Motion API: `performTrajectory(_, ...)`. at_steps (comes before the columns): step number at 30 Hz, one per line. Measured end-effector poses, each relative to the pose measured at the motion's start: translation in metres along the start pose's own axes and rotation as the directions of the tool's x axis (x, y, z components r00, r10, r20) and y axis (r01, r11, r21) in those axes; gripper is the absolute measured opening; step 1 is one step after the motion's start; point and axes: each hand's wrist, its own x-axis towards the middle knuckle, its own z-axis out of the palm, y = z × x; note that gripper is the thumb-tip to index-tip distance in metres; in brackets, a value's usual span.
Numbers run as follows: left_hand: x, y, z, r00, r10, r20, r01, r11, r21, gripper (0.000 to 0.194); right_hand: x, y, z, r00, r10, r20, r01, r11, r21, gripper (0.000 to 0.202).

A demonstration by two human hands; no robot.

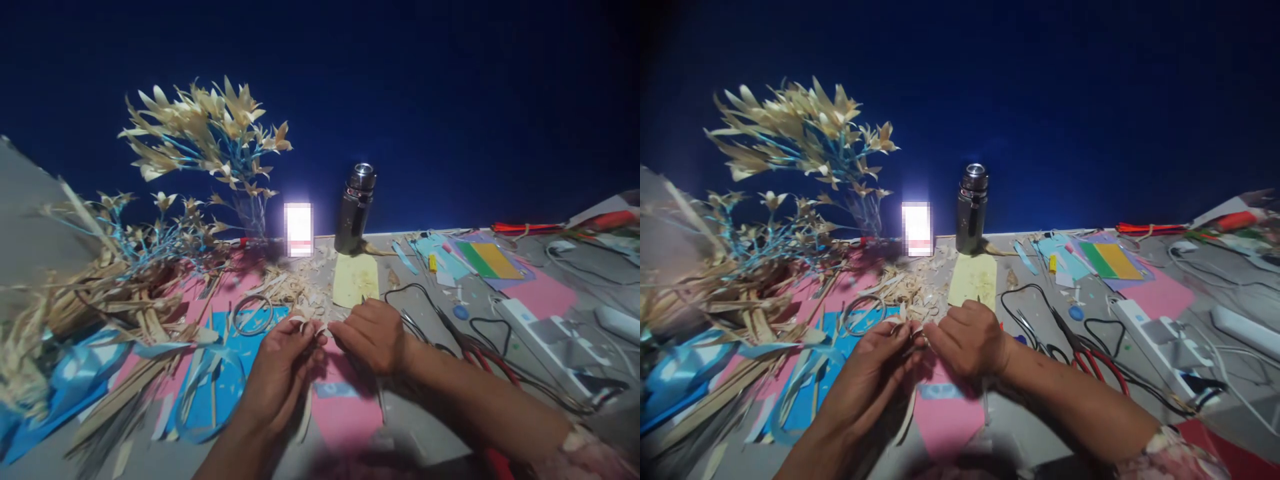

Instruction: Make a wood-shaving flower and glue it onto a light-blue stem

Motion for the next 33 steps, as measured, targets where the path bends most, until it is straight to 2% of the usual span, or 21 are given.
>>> performTrajectory(3, -0.008, -0.007, 0.002, 1.000, 0.025, 0.010, -0.025, 0.999, 0.042, 0.036, -0.006, -0.008, -0.003, 0.998, -0.026, -0.053, 0.027, 1.000, 0.017, 0.018)
performTrajectory(7, -0.017, -0.009, 0.005, 0.998, 0.060, -0.013, -0.059, 0.996, 0.064, 0.038, -0.010, -0.016, -0.009, 0.998, -0.013, -0.067, 0.013, 1.000, 0.006, 0.017)
performTrajectory(14, -0.030, -0.005, 0.007, 0.997, -0.046, 0.062, 0.042, 0.997, 0.064, 0.039, -0.012, -0.019, -0.019, 0.995, -0.031, -0.094, 0.032, 0.999, 0.012, 0.022)
performTrajectory(18, -0.032, -0.011, 0.009, 0.999, 0.016, 0.036, -0.019, 0.995, 0.099, 0.042, -0.015, -0.020, -0.020, 0.991, -0.078, -0.112, 0.077, 0.997, -0.008, 0.024)
performTrajectory(20, -0.032, -0.013, 0.008, 0.996, 0.086, 0.004, -0.086, 0.990, 0.110, 0.047, -0.016, -0.022, -0.020, 0.988, 0.037, -0.150, -0.028, 0.998, 0.060, 0.021)
performTrajectory(21, -0.032, -0.014, 0.007, 0.993, 0.117, -0.007, -0.115, 0.986, 0.119, 0.049, -0.017, -0.023, -0.020, 0.975, 0.165, -0.146, -0.144, 0.979, 0.145, 0.020)
performTrajectory(22, -0.031, -0.015, 0.006, 0.990, 0.139, -0.009, -0.136, 0.981, 0.136, 0.049, -0.017, -0.024, -0.021, 0.941, 0.325, -0.100, -0.289, 0.919, 0.267, 0.019)
performTrajectory(23, -0.031, -0.016, 0.005, 0.988, 0.154, 0.000, -0.152, 0.976, 0.158, 0.047, -0.016, -0.025, -0.022, 0.877, 0.480, -0.001, -0.439, 0.802, 0.405, 0.019)
performTrajectory(24, -0.031, -0.017, 0.004, 0.986, 0.164, 0.017, -0.165, 0.969, 0.187, 0.043, -0.016, -0.027, -0.024, 0.793, 0.594, 0.132, -0.563, 0.633, 0.532, 0.020)
performTrajectory(26, -0.032, -0.018, 0.002, 0.978, 0.199, 0.055, -0.206, 0.948, 0.241, 0.034, -0.014, -0.031, -0.028, 0.645, 0.652, 0.398, -0.685, 0.264, 0.679, 0.024)
performTrajectory(27, -0.032, -0.019, 0.002, 0.971, 0.226, 0.072, -0.237, 0.935, 0.264, 0.030, -0.013, -0.034, -0.029, 0.603, 0.635, 0.484, -0.695, 0.120, 0.709, 0.025)
performTrajectory(28, -0.032, -0.020, 0.002, 0.964, 0.251, 0.091, -0.266, 0.920, 0.286, 0.028, -0.012, -0.037, -0.029, 0.578, 0.620, 0.531, -0.686, 0.017, 0.728, 0.025)
performTrajectory(30, -0.032, -0.021, 0.002, 0.953, 0.278, 0.123, -0.303, 0.896, 0.323, 0.026, -0.011, -0.043, -0.029, 0.551, 0.629, 0.548, -0.655, -0.081, 0.751, 0.024)
performTrajectory(33, -0.030, -0.022, 0.003, 0.960, 0.249, 0.129, -0.278, 0.905, 0.321, 0.029, -0.011, -0.050, -0.025, 0.502, 0.716, 0.485, -0.620, -0.094, 0.779, 0.021)
